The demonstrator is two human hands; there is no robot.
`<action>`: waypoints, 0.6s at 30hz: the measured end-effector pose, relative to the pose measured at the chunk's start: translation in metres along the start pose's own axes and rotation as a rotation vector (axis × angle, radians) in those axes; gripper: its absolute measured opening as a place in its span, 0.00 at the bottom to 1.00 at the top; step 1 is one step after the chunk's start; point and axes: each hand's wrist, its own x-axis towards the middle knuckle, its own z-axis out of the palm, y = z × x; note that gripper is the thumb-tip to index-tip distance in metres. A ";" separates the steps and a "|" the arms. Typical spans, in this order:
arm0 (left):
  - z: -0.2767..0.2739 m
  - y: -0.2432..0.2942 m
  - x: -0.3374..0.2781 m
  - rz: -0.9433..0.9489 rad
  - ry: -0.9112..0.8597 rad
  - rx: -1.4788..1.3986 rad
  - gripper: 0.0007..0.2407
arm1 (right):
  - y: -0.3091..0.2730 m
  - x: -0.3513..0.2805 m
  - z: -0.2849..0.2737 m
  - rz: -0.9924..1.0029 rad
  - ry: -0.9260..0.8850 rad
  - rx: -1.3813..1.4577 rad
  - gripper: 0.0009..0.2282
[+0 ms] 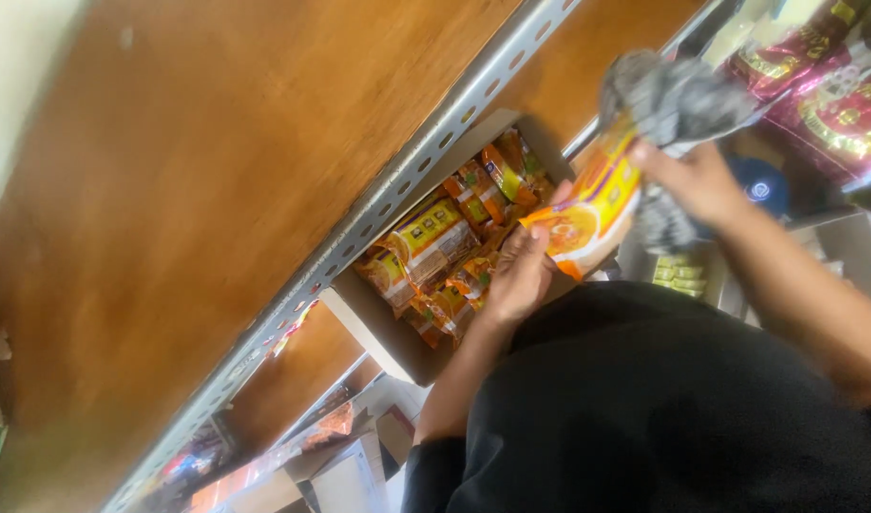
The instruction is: Stocking and organizing packets of instant noodles on a store shelf.
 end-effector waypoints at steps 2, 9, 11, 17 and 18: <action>-0.010 0.003 0.002 -0.147 -0.050 -0.108 0.25 | 0.004 0.004 -0.019 0.322 -0.220 0.244 0.35; 0.026 0.056 0.021 -0.057 0.087 0.132 0.31 | -0.026 -0.013 -0.013 0.377 -0.151 0.758 0.36; 0.028 0.057 0.019 0.141 0.067 0.673 0.32 | 0.011 -0.028 0.002 0.801 0.107 2.256 0.26; 0.008 0.013 0.006 -0.207 0.114 0.063 0.41 | 0.009 -0.068 0.037 2.877 0.932 3.374 0.26; -0.004 0.006 0.004 -0.205 0.112 0.063 0.41 | 0.005 -0.066 0.041 2.876 0.927 3.373 0.26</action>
